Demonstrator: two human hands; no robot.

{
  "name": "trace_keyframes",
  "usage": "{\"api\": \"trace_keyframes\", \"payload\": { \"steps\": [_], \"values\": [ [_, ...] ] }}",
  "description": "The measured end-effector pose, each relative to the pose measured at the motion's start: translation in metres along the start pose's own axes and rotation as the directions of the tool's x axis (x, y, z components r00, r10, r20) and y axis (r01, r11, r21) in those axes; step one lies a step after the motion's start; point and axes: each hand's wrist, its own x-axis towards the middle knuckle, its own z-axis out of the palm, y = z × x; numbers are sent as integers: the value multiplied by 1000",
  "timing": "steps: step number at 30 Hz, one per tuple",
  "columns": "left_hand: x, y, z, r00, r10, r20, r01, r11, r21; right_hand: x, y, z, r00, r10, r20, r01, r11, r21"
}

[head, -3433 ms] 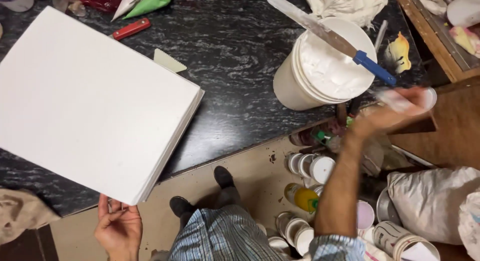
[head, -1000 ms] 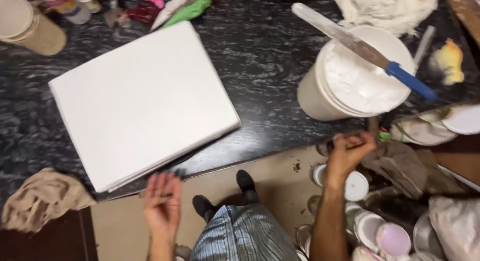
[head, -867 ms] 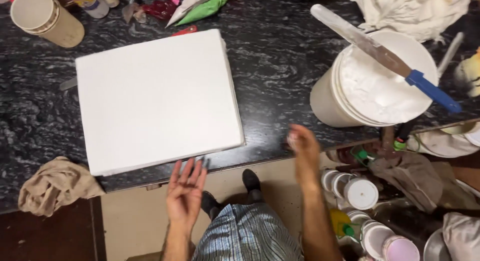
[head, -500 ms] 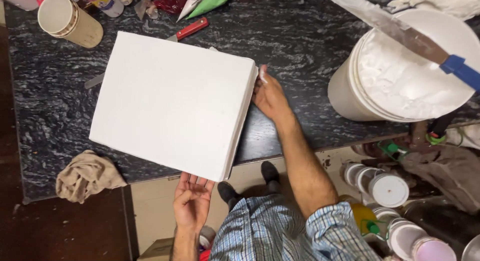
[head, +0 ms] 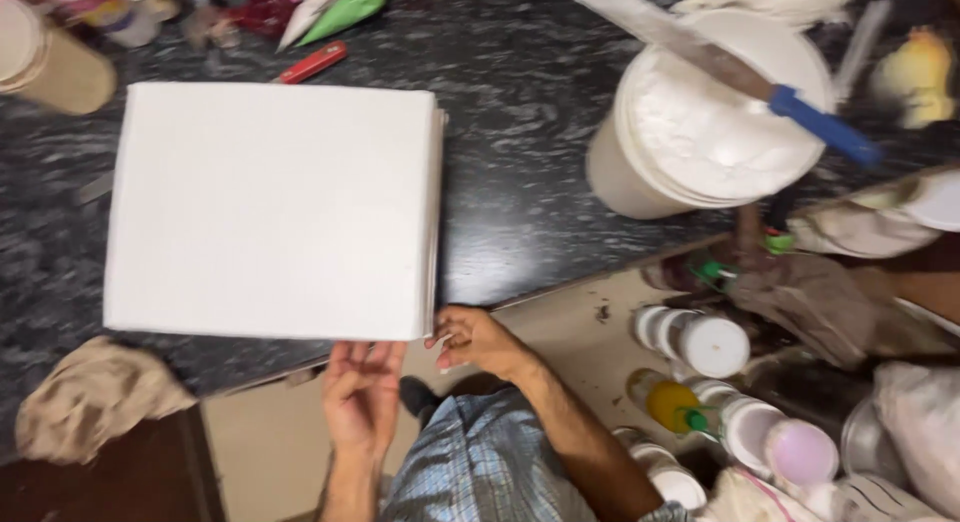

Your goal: Preparing a white rectangular cake base using a knife and scraper, followed by cleaning the workstation and organizing supplies.

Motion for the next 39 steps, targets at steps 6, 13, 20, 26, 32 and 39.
{"api": "trace_keyframes", "payload": {
  "steps": [6, 13, 20, 26, 32, 39],
  "values": [
    [-4, 7, -24, 995, 20, -94, -18, 1000, 24, -103, -175, 31, 602, -766, 226, 229, -105, -968],
    [-26, 21, -94, 969, 132, -207, -124, 991, 48, -149, -226, -126, -210, -967, -144, 148, 114, -982],
    [-42, 4, -130, 930, 206, -305, -228, 973, -37, -137, -132, -109, -109, -967, -232, -252, 253, -934],
    [-46, 3, -46, 955, 151, -257, -188, 974, -127, -29, -59, -62, 563, -573, -596, 119, 770, -627],
    [-53, 17, -33, 955, 201, -216, -218, 974, -61, 128, -88, -37, 933, -133, -335, 78, 982, -174],
    [-58, 32, -49, 933, 222, -283, -193, 973, 126, 246, -94, -83, 960, -226, -166, 273, 892, 361]
  ]
}}
